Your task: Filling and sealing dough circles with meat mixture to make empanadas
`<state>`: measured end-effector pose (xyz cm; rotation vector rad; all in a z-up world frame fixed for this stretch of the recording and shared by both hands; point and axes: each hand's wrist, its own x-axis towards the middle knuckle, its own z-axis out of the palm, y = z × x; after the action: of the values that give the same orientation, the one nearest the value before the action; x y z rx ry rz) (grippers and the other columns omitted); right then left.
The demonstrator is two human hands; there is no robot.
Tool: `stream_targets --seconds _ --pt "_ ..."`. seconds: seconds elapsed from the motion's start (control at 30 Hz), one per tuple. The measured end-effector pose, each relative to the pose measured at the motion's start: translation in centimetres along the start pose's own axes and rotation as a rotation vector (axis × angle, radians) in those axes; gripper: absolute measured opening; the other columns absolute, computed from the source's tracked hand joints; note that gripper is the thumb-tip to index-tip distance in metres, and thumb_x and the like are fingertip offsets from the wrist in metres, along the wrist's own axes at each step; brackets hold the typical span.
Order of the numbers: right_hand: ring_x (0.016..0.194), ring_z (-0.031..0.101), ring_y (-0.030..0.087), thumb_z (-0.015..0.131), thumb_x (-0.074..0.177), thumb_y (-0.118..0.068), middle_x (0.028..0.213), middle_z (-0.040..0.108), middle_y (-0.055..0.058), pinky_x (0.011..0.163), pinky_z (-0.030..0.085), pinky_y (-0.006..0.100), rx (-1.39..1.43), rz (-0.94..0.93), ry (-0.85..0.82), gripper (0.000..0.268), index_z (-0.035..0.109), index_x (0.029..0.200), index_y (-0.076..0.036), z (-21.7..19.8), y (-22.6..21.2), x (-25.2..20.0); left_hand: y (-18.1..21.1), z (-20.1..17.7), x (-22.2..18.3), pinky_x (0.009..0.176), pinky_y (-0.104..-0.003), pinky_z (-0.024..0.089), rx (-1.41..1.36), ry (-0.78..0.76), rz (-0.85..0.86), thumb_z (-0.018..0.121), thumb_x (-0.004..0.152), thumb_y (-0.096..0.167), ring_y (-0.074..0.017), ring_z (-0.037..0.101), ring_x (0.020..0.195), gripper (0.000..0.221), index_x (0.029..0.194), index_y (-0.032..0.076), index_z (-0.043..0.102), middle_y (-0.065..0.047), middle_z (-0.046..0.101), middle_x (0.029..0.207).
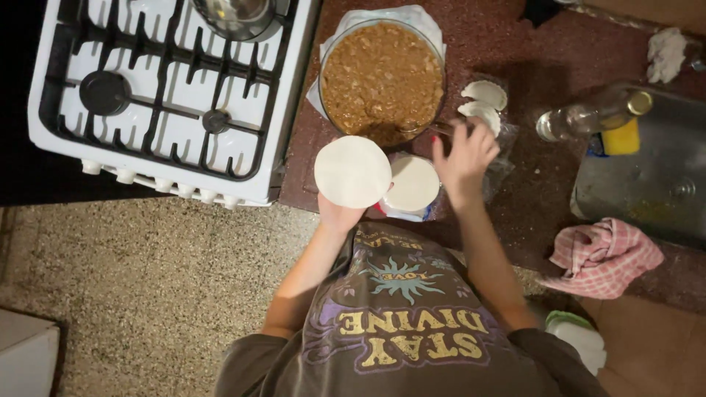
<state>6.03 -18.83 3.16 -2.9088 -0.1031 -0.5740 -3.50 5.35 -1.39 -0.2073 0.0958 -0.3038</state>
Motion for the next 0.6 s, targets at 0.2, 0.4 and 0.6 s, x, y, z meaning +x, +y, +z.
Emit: stream_targets --seconds 0.2,0.4,0.6 --pt "0.091 0.076 0.038 0.074 0.093 -0.048 0.093 0.079 0.004 0.079 0.058 0.051 0.005 0.217 -0.592 0.029 0.071 0.101 -0.02 6.2 3.9 4.0 0.6 0.1 0.0 0.124 -0.057 0.017 -0.004 0.001 0.038 0.041 0.099 0.042 -0.0359 0.036 0.144 0.056 0.147 0.015 0.048 -0.013 0.045 0.153" --pt "0.086 0.076 0.04 0.075 0.09 -0.051 0.082 0.078 0.01 0.077 0.059 0.049 0.07 0.073 -0.579 0.029 0.077 0.096 -0.023 5.3 2.2 5.5 0.5 -0.4 -0.4 0.122 -0.057 0.018 -0.019 0.02 0.056 0.041 0.099 0.042 -0.0351 0.037 0.142 0.054 0.145 0.015 0.049 -0.012 0.046 0.151" --pt "0.094 0.073 0.041 0.07 0.094 -0.034 0.088 0.077 0.014 0.08 0.058 0.05 0.225 0.05 -0.664 0.023 0.073 0.096 -0.011 6.7 4.3 5.8 6.1 -1.4 -4.3 0.121 -0.056 0.02 -0.029 0.036 0.054 0.042 0.099 0.042 -0.0344 0.038 0.139 0.052 0.142 0.015 0.05 -0.012 0.046 0.148"
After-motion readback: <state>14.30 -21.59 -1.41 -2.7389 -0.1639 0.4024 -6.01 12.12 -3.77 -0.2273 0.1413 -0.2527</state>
